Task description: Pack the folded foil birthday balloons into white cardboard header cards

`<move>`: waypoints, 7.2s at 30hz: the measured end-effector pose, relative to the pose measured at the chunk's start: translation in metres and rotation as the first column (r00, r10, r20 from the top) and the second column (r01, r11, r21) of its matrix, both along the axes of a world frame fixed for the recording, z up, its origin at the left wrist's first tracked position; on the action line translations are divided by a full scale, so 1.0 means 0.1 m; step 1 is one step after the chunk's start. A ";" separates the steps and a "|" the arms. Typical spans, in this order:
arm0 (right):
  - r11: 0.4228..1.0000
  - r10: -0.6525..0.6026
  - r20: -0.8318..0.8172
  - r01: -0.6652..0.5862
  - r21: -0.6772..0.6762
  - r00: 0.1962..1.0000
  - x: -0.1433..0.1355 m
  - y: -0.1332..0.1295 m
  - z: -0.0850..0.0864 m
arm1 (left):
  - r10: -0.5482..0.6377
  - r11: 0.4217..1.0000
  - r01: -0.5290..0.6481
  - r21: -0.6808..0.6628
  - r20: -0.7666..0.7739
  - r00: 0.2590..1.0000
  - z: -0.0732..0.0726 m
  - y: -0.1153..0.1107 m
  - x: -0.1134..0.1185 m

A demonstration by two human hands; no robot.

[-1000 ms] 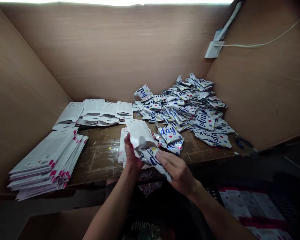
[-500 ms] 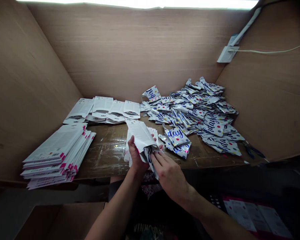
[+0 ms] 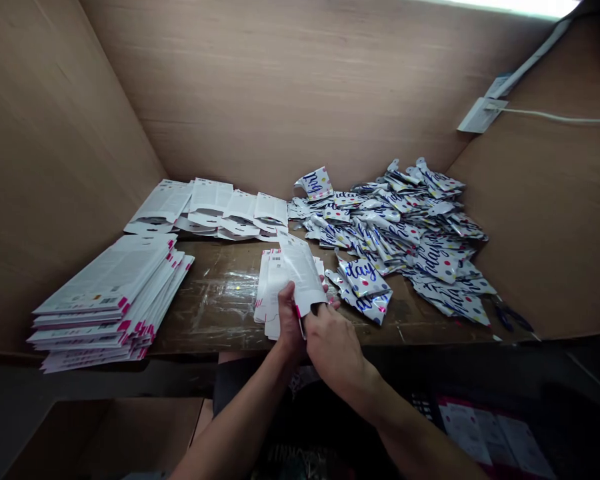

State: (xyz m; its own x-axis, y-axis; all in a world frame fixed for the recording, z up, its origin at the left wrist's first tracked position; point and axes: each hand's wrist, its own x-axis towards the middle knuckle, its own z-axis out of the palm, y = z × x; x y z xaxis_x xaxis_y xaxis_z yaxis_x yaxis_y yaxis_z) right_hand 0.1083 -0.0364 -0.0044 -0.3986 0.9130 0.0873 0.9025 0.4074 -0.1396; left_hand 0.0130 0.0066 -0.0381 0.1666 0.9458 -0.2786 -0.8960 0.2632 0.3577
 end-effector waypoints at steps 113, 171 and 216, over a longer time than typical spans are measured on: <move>0.972 0.183 -0.129 -0.159 0.172 0.975 -0.60 2.14 0.20 | 0.078 0.997 0.044 0.065 -0.838 -0.540 -0.35 0.40 -0.72; 0.925 0.239 -0.394 -0.085 0.370 0.887 1.04 -0.22 -0.24 | -0.025 0.994 0.028 0.103 -0.032 0.999 0.16 0.17 0.09; 0.920 0.120 -0.377 0.040 0.389 0.918 -0.07 1.72 0.04 | 0.168 0.985 -0.039 0.166 -0.985 0.035 -0.19 0.34 -0.40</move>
